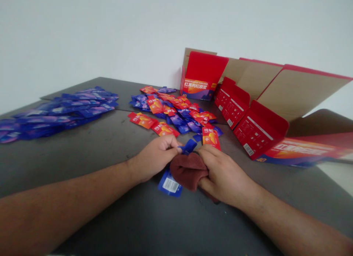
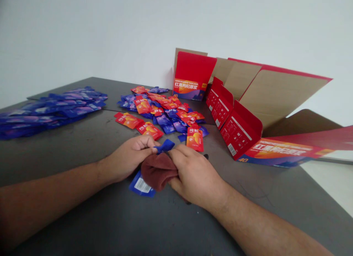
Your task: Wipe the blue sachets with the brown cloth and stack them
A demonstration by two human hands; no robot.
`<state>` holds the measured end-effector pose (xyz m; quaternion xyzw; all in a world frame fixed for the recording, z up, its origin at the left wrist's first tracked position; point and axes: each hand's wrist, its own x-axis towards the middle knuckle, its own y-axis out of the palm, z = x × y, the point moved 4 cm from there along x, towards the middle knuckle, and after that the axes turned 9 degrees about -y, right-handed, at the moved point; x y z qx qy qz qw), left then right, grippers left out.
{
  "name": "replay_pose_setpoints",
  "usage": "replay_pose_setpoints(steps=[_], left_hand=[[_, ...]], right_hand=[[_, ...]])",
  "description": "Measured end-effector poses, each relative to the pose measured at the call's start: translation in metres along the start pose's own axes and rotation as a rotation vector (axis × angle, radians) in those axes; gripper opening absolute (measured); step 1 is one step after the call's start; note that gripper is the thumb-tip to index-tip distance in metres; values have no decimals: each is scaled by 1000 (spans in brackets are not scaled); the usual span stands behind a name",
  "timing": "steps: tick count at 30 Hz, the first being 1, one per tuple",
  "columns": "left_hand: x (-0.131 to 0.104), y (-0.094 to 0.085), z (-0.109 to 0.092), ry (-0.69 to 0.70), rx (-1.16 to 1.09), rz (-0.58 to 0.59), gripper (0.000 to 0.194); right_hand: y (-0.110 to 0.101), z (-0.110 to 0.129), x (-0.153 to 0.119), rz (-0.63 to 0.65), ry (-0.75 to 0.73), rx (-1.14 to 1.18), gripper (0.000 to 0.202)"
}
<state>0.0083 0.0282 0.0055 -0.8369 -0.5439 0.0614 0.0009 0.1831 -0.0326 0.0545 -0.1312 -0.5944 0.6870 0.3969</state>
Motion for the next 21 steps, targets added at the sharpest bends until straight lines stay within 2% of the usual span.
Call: replay_pose_setpoints(steps=[3,9,13,15,19,21], left_hand=[[1,0,3,-25,-11,-15,18],[0,1,-2,6,-7,8,18],[1,0,4,-41,-16,3,18],[1,0,5,-42,-14,-1,17],[0,1,1,4,-8,2,18],[0,0,-1,14,4,-3,18]], right_hand=[[-2,-4,0,-59,62,-52,17],[3,4,0,45,-73,43,22],[-2,-5,-1,-53,75,-48,21],[-2,-7,0,-61,98,-56,19],[3,0,1,29,-33,30,21],[3,0,0,28,-45,28,21]])
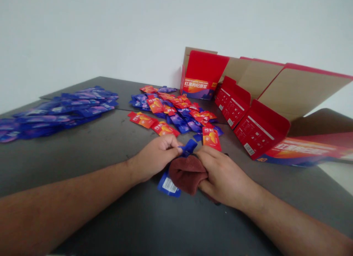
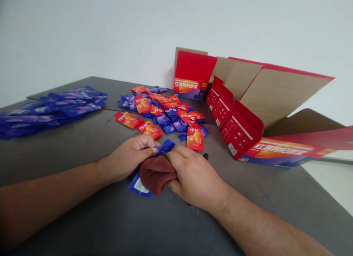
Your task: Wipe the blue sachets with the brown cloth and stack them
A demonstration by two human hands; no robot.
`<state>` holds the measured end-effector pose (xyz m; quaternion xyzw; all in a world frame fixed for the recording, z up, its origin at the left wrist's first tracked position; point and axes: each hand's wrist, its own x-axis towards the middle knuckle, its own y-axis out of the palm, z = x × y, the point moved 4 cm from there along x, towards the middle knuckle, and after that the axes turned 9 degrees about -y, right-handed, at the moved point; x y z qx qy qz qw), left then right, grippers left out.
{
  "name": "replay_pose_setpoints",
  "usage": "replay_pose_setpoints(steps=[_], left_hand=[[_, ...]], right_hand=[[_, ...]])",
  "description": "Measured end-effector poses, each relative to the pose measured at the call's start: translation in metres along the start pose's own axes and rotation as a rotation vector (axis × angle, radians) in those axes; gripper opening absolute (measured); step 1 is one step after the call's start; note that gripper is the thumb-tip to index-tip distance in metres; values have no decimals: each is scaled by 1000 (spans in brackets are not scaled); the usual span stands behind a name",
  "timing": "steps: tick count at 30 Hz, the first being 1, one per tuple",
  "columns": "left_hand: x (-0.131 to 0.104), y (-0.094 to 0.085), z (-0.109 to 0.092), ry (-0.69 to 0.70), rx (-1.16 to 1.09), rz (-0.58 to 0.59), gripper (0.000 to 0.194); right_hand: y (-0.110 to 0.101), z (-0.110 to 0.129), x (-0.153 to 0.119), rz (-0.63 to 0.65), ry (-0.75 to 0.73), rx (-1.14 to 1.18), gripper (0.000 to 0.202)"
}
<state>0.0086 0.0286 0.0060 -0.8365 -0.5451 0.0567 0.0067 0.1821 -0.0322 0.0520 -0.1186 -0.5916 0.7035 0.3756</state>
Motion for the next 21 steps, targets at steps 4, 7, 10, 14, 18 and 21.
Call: replay_pose_setpoints(steps=[4,7,10,14,18,21], left_hand=[[2,-2,5,-65,59,6,20],[3,-2,9,-135,89,24,18],[3,1,10,-196,37,48,17],[3,4,11,-266,-39,76,9],[1,2,10,-262,42,88,9],[-2,3,7,-233,184,99,17]], right_hand=[[-4,-12,0,-49,94,-42,17],[-4,-18,0,-41,124,-38,17],[-3,-19,1,-37,126,-50,17],[-4,-20,1,-54,141,-57,15],[-8,-26,1,-76,169,-95,14],[-10,-30,0,-107,187,-106,15]])
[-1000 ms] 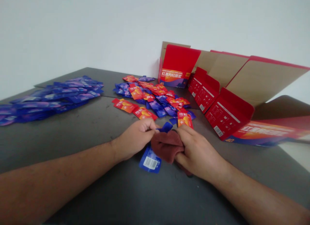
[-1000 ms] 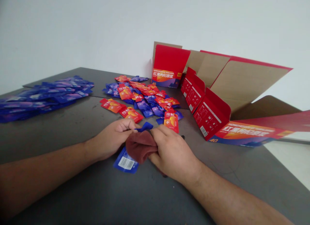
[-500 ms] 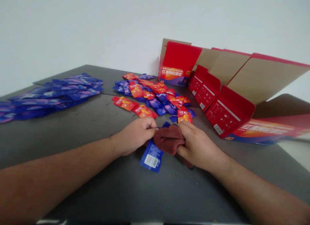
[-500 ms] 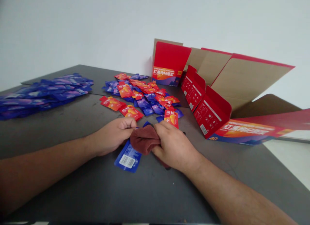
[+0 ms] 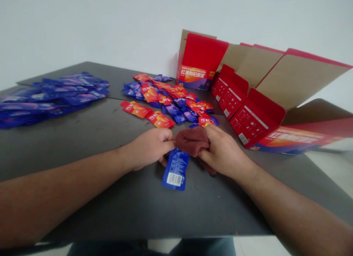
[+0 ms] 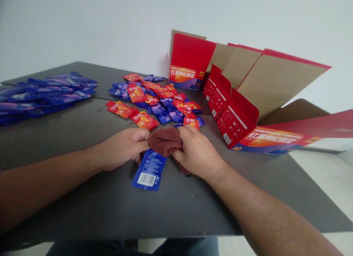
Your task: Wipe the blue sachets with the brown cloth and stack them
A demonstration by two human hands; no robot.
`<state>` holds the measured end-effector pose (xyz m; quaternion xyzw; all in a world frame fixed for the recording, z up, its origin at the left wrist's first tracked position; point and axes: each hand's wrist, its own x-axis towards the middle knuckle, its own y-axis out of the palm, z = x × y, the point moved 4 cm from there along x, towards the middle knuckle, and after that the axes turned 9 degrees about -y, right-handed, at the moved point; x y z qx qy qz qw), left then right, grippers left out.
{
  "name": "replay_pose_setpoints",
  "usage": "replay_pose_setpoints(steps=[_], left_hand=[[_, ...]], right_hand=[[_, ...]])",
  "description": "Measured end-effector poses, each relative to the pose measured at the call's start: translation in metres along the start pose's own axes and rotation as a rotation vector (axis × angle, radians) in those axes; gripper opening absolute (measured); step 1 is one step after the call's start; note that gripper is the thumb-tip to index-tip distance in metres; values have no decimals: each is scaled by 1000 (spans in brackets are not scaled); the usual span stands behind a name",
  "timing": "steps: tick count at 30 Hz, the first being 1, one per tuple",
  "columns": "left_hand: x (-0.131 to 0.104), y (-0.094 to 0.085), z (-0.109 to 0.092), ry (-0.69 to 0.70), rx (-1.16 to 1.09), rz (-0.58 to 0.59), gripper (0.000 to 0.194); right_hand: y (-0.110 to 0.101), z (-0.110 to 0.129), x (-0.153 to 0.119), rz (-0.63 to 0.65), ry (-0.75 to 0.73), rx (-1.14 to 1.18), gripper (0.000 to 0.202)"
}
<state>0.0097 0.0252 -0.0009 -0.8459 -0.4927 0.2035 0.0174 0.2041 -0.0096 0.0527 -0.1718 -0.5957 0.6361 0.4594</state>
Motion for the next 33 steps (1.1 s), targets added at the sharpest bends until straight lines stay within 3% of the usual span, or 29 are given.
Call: replay_pose_setpoints(steps=[6,9,12,18,21,24,29,33], left_hand=[[-3,6,1,-67,-172,-59,11],[-1,3,2,-13,-144,-168,15],[1,3,3,31,-128,-183,19],[1,6,4,-9,-260,-125,17],[1,3,3,42,-195,-190,21],[1,3,4,40,-180,-184,22],[2,5,6,20,-288,-128,22],[2,3,7,44,-243,-154,23]], right_hand=[[8,16,-4,72,-84,14,13],[10,33,-9,159,-229,58,13],[8,39,-11,207,-320,53,16],[4,27,-8,69,-141,-53,13],[9,37,-11,142,-242,10,14],[10,41,-13,197,-339,55,17],[4,24,-8,75,-171,-22,16],[9,33,-9,223,-304,77,17]])
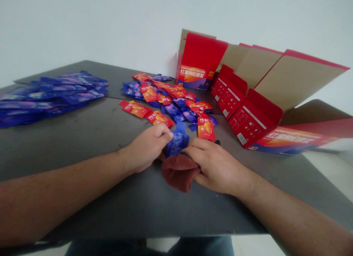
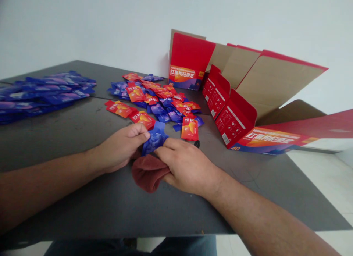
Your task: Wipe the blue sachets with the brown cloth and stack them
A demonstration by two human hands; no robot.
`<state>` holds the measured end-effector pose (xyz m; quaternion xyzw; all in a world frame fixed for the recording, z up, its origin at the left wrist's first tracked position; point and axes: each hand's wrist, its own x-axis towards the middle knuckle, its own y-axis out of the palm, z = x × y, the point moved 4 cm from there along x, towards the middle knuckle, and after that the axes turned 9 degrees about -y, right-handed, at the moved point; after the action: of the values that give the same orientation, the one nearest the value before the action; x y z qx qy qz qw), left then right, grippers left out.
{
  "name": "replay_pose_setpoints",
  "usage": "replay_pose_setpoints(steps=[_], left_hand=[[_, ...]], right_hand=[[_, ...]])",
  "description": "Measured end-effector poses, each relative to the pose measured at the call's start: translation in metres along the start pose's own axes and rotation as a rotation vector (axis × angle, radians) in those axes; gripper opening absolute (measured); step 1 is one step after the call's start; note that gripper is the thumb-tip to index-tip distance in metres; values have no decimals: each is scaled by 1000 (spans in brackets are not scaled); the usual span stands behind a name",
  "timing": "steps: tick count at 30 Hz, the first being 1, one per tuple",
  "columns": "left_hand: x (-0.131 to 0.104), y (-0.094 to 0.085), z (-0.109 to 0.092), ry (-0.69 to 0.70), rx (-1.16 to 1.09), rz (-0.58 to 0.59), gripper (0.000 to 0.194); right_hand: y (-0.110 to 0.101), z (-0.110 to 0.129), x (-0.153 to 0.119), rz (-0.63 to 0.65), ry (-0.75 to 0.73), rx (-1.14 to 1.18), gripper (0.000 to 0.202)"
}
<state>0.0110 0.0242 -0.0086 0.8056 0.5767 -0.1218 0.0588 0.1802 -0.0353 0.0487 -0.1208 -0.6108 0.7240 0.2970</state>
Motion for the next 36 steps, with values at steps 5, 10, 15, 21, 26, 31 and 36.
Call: replay_pose_setpoints(steps=[5,10,15,21,26,31,36], left_hand=[[-1,3,-2,-23,-17,66,18],[-1,1,-4,15,59,59,19],[-1,2,0,-20,54,106,19],[-1,1,-1,31,103,85,18],[-1,3,-1,-15,68,117,20],[-1,3,0,-15,57,115,19],[-1,0,-3,60,130,53,20]], right_hand=[[-3,-6,-1,-70,99,-59,17],[-2,-8,-2,-109,113,-75,14],[-6,-14,-4,-158,185,-119,15],[-4,-12,-3,-136,131,-69,14],[-8,-16,-4,-158,173,-102,14],[-7,-18,-4,-187,192,-92,14],[-2,-7,-2,-110,61,-33,18]])
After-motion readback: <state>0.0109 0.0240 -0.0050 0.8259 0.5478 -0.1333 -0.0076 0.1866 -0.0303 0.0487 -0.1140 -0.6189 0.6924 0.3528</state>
